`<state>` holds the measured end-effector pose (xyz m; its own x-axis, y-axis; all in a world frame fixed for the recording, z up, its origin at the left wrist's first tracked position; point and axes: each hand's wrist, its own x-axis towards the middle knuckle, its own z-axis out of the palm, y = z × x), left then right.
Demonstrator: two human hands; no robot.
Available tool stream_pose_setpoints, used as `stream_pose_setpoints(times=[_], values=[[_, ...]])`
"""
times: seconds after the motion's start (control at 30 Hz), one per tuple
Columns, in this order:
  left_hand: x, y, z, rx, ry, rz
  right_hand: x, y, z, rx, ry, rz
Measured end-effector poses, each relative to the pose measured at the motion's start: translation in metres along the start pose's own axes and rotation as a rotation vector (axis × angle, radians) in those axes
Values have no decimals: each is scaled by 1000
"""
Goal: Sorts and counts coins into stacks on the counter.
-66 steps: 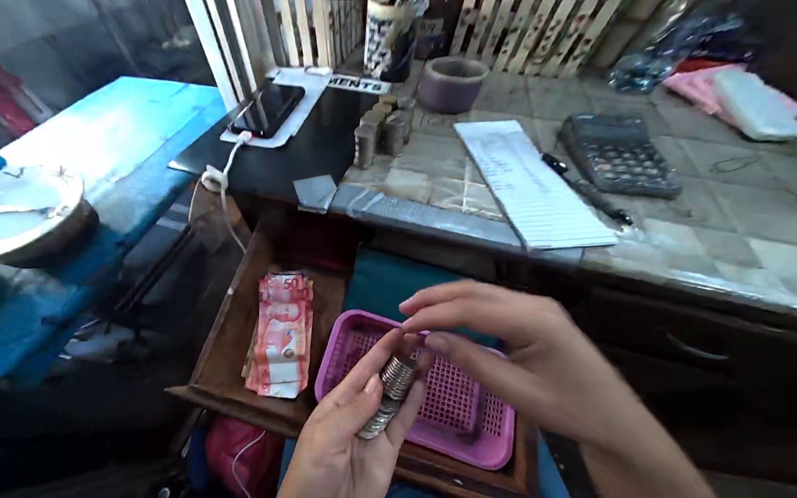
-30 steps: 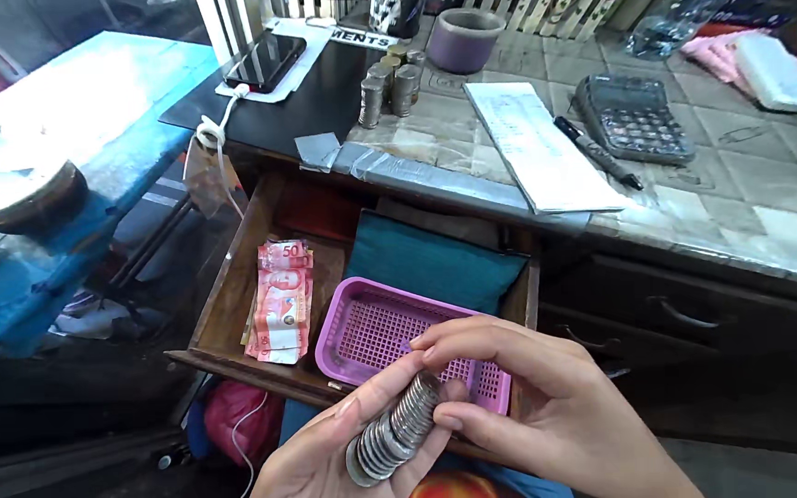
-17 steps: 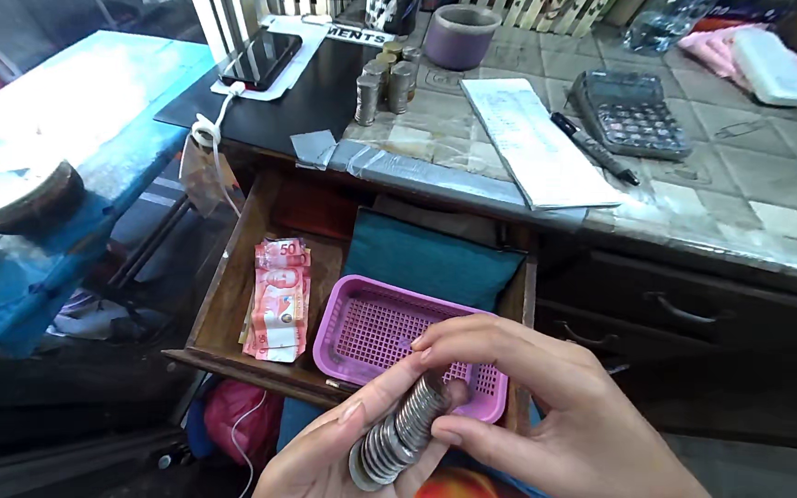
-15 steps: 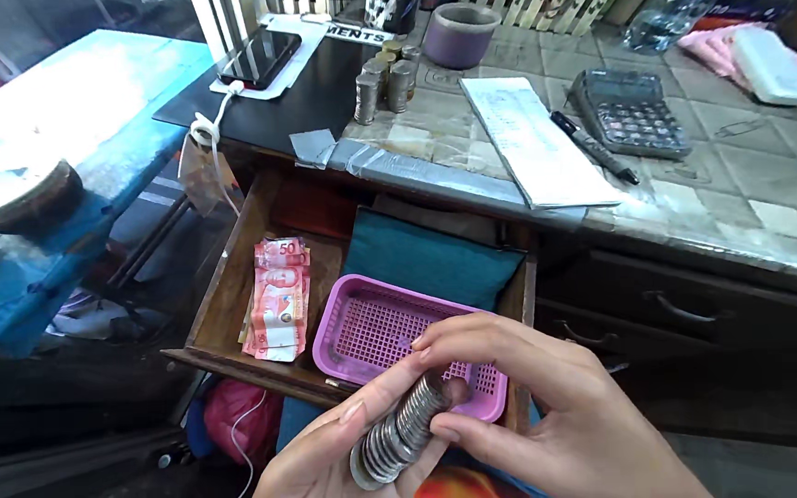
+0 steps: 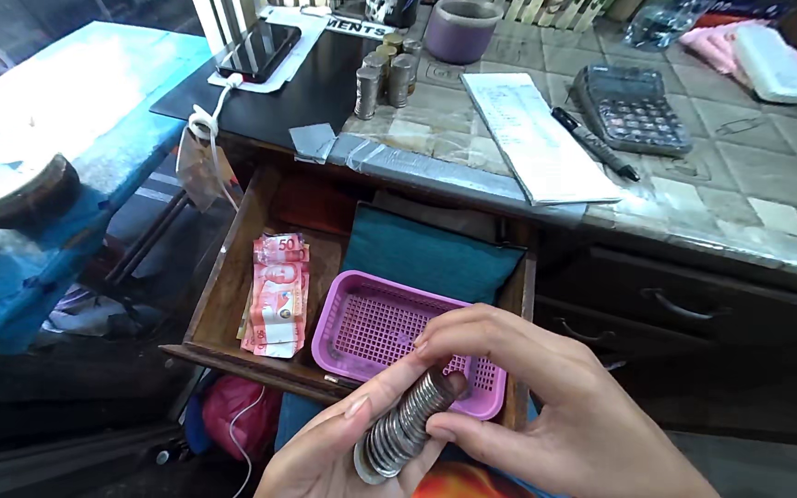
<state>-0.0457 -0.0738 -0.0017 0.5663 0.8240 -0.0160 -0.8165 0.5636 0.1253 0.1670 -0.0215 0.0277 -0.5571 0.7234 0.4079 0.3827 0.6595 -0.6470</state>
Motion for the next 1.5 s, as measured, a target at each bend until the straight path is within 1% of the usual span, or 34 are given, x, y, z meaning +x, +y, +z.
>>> stream_pose_setpoints(times=[0.23, 0.33, 0.93, 1.13, 1.5], values=[[0, -1, -2, 23, -7, 5, -2, 0, 3, 0, -9, 20], [0, -2, -1, 53, 22, 16, -2, 0, 4, -1, -11, 25], [0, -6, -2, -19, 72, 34, -4, 0, 9, -56, -14, 32], [1, -5, -3, 8, 57, 36, -4, -1, 9, -61, -7, 41], [2, -8, -4, -28, 78, 44, -3, -1, 10, -86, -3, 50]])
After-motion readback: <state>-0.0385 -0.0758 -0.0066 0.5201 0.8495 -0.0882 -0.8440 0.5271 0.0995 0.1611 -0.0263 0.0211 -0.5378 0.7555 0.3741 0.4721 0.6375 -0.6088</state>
